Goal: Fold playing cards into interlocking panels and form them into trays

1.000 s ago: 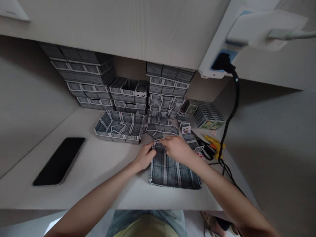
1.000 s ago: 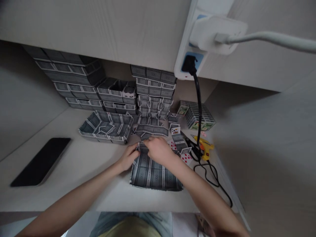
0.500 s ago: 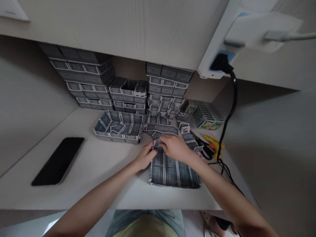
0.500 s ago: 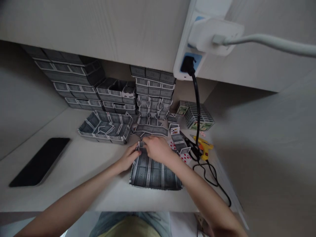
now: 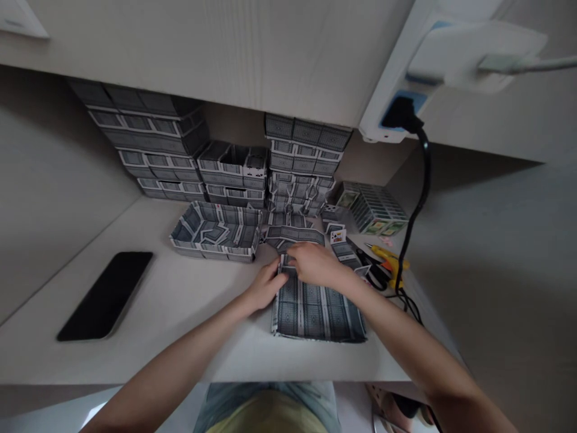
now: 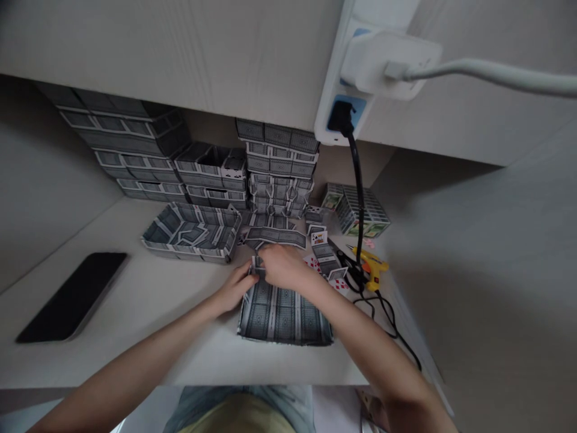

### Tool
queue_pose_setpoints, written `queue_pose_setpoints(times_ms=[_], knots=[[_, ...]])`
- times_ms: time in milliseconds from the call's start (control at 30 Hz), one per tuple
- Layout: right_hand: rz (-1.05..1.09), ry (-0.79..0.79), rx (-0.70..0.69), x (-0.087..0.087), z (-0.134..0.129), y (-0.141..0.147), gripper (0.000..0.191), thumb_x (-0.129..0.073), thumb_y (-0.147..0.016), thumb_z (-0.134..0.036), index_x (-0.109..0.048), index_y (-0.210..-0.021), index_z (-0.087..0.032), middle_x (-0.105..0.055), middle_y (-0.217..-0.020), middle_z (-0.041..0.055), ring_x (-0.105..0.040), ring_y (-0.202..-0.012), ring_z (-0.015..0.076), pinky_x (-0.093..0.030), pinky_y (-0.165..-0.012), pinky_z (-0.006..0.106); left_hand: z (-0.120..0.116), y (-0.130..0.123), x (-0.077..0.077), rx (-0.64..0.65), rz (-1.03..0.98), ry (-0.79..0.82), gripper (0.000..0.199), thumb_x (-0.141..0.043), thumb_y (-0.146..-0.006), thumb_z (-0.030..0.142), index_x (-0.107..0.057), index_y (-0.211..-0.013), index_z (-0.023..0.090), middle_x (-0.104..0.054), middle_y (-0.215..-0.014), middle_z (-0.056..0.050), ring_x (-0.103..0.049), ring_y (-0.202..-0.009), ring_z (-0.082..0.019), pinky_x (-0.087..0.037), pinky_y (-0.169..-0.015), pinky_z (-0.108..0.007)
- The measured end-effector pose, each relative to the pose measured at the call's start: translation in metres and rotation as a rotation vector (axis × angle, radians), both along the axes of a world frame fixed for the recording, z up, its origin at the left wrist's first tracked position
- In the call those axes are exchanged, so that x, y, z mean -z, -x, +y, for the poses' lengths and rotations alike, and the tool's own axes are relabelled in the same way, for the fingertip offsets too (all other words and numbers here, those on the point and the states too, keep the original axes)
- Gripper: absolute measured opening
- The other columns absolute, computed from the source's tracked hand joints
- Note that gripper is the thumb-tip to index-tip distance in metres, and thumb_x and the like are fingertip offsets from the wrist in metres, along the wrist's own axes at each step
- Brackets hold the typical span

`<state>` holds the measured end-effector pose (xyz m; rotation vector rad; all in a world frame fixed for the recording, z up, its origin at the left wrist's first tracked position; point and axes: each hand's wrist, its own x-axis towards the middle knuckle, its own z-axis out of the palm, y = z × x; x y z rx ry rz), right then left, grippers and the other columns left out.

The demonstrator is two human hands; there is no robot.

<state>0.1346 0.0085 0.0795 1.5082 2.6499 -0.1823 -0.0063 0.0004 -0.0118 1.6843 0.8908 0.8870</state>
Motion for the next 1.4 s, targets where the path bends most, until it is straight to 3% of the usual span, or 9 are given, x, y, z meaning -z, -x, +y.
queue_pose_setpoints(times_ms=[200, 367, 667, 933, 1200, 1400], knots=[[-0.037, -0.097, -0.091, 0.002, -0.005, 0.002, 0.02, -0.05, -0.073, -0.015, -0.056, -0.092, -0.013, -0.06, -0.092, 0.0108, -0.054, -0.088, 0.0207, -0.038, -0.075, 0.029, 0.0, 0.0, -0.001, 0.02, -0.044, 0.002, 0.04, -0.042, -0.069, 0.016, -0.04, -0.109, 0.014, -0.053, -0.103, -0.004, -0.045, -0.098, -0.018, -0.035, -0.087, -0.03], [-0.046, -0.131, -0.132, 0.002, -0.008, 0.006, 0.019, -0.046, -0.075, -0.013, -0.057, -0.09, -0.012, -0.059, -0.091, 0.0119, -0.051, -0.09, 0.0221, -0.039, -0.074, 0.031, -0.001, 0.0, -0.001, 0.013, 0.003, 0.007, 0.031, -0.042, -0.07, 0.017, -0.044, -0.101, 0.014, -0.053, -0.092, -0.003, -0.047, -0.088, -0.018, -0.038, -0.079, -0.028], [0.083, 0.022, -0.104, 0.001, -0.004, -0.001, 0.03, -0.048, -0.069, -0.005, -0.056, -0.096, -0.014, -0.058, -0.094, 0.01, -0.054, -0.088, 0.0186, -0.038, -0.071, 0.026, -0.001, -0.001, -0.002, 0.023, -0.028, -0.005, 0.038, -0.042, -0.071, 0.018, -0.042, -0.108, 0.014, -0.054, -0.1, -0.004, -0.047, -0.094, -0.018, -0.037, -0.084, -0.03], [0.058, 0.086, -0.06, -0.01, 0.006, -0.011, 0.014, -0.045, -0.075, -0.016, -0.058, -0.081, -0.018, -0.063, -0.075, 0.0056, -0.057, -0.069, 0.0159, -0.029, -0.05, 0.022, -0.001, 0.0, -0.002, 0.037, -0.016, 0.022, 0.04, -0.041, -0.073, 0.018, -0.042, -0.113, 0.015, -0.054, -0.107, -0.004, -0.048, -0.095, -0.018, -0.036, -0.085, -0.029], [0.016, 0.036, -0.017, -0.005, 0.009, -0.011, 0.011, -0.046, -0.076, -0.02, -0.057, -0.078, -0.018, -0.063, -0.081, 0.0062, -0.058, -0.074, 0.0175, -0.029, -0.051, 0.022, -0.002, 0.001, -0.004, 0.039, -0.02, 0.017, 0.039, -0.041, -0.074, 0.019, -0.044, -0.113, 0.014, -0.055, -0.107, -0.004, -0.048, -0.095, -0.018, -0.036, -0.084, -0.028], [-0.063, 0.113, -0.01, -0.004, 0.01, -0.011, 0.014, -0.046, -0.077, -0.022, -0.057, -0.084, -0.018, -0.062, -0.084, 0.0074, -0.057, -0.078, 0.0182, -0.032, -0.056, 0.022, 0.0, 0.0, 0.0, 0.041, 0.013, 0.028, 0.033, -0.041, -0.075, 0.022, -0.049, -0.105, 0.012, -0.058, -0.098, -0.004, -0.05, -0.088, -0.017, -0.039, -0.078, -0.027]])
